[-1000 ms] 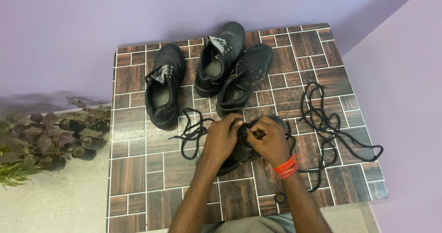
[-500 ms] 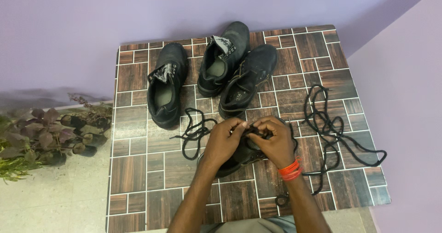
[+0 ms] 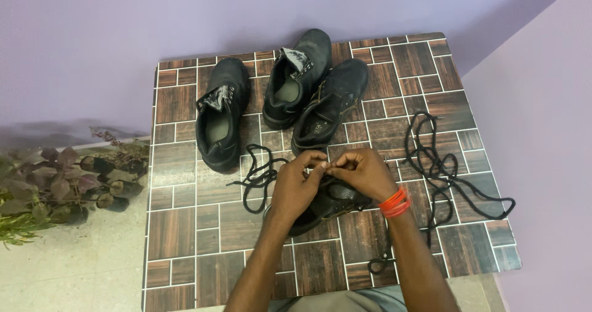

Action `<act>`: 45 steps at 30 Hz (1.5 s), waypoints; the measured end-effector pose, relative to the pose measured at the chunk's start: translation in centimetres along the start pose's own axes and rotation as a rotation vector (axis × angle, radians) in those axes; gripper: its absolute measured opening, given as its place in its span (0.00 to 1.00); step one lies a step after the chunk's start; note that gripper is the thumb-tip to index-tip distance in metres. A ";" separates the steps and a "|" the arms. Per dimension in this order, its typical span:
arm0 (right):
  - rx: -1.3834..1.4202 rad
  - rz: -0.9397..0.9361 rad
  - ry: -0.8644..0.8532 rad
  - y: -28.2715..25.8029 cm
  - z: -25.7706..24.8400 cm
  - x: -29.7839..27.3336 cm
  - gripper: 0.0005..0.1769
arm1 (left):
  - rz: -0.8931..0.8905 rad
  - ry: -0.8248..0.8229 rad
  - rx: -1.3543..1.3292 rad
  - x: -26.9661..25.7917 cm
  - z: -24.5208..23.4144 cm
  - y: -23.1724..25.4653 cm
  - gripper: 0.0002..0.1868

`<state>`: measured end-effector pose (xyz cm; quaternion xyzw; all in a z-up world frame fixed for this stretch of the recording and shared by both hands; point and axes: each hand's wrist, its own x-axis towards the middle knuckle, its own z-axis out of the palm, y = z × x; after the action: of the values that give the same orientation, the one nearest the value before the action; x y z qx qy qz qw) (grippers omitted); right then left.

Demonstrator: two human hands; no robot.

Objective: The person laces a black shoe on a tiled table, threading the laces through the eyelets and tying a knot. The person then places the laced shoe with other shoes on the table.

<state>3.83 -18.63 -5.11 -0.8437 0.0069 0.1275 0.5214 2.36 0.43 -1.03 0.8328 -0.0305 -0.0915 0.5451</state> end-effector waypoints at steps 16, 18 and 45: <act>0.660 -0.474 0.524 0.6 -7.4 -1.0 0.13 | 0.043 -0.151 0.182 -0.5 -0.3 0.3 0.27; 0.613 -0.589 0.598 0.7 -9.7 -2.1 0.15 | 0.043 -0.143 0.169 -0.5 -0.2 0.1 0.28; 0.546 -0.511 0.223 -4.4 -2.3 -8.0 0.08 | 0.238 -0.245 0.177 -0.2 0.9 -1.1 0.42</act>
<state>-2.84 -19.66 1.49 -0.6571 -0.1131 -0.1053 0.7378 1.96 0.05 -2.33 0.8507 -0.2028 -0.1241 0.4687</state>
